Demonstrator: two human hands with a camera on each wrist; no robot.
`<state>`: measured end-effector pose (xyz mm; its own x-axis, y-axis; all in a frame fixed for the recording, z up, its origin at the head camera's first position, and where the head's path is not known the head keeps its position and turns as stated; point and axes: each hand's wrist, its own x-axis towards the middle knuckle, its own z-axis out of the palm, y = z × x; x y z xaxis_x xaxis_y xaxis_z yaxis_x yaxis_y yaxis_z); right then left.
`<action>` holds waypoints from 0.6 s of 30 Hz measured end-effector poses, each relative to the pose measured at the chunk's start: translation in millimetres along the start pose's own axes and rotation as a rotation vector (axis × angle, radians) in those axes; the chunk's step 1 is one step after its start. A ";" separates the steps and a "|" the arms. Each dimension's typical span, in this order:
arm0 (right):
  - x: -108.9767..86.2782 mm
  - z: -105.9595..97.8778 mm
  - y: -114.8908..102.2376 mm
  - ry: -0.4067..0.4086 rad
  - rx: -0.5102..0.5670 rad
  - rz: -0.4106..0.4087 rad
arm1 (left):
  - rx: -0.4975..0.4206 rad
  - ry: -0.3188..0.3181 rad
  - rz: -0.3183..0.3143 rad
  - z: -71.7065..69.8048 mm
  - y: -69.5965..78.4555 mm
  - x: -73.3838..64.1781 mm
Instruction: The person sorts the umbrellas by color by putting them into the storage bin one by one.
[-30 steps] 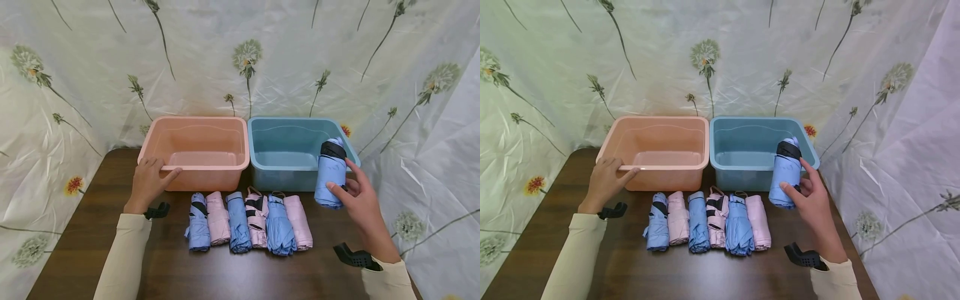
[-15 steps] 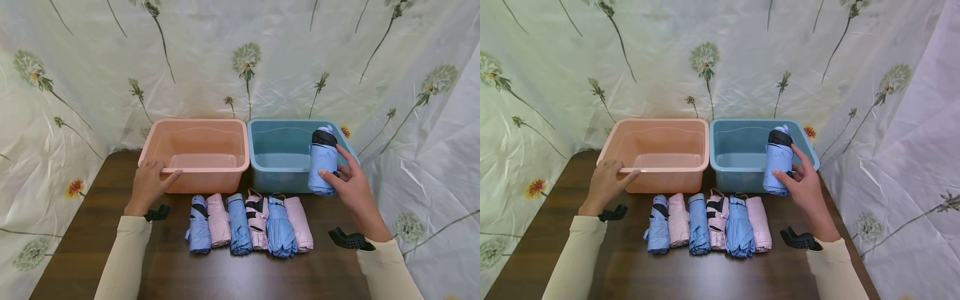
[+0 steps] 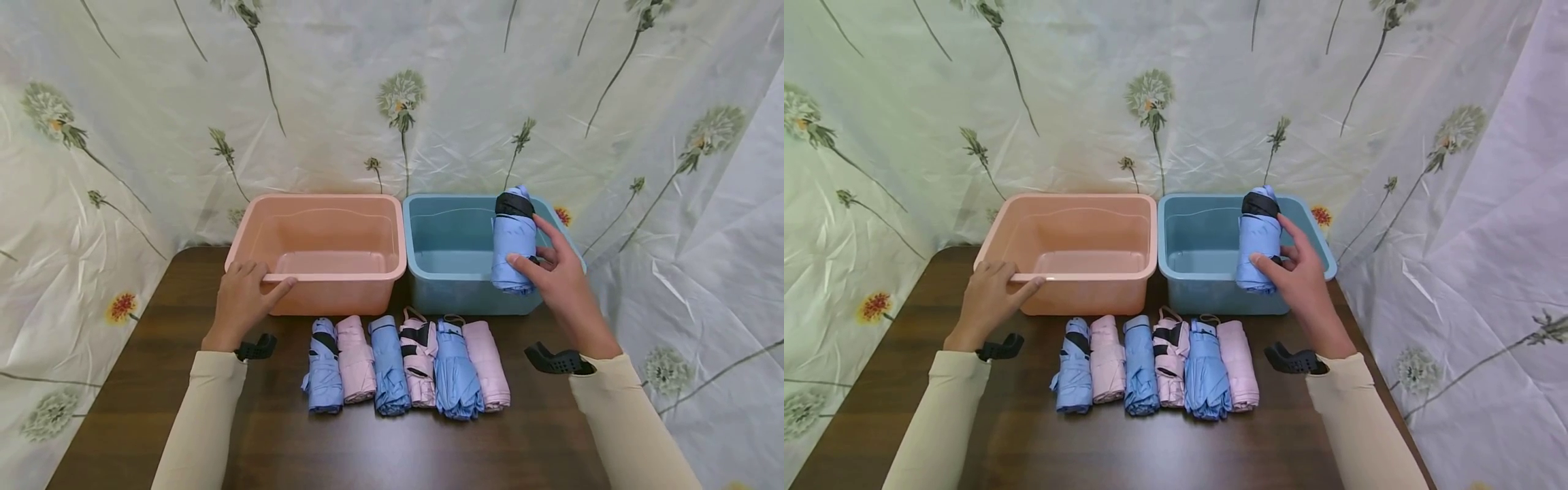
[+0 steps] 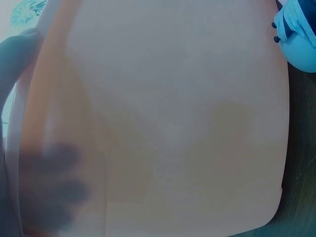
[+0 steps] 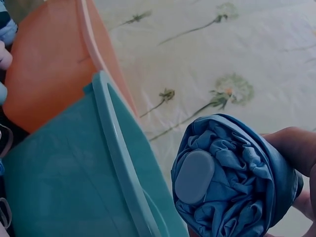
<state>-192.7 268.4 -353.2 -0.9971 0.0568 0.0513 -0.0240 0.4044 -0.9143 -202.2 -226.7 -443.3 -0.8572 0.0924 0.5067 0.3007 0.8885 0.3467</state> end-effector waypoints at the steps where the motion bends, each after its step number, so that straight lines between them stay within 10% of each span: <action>1: 2.2 0.6 -0.5 -0.003 0.007 0.000 | -0.001 0.000 0.000 0.2 0.1 -0.1; 18: 38.9 21.6 -7.4 0.020 0.029 -0.040 | 0.005 0.007 0.023 -0.7 -1.2 0.2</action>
<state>-232.8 247.8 -353.1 -0.9937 0.0593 0.0955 -0.0659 0.3804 -0.9225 -202.5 -228.1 -443.1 -0.8469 0.1099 0.5203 0.3184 0.8884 0.3307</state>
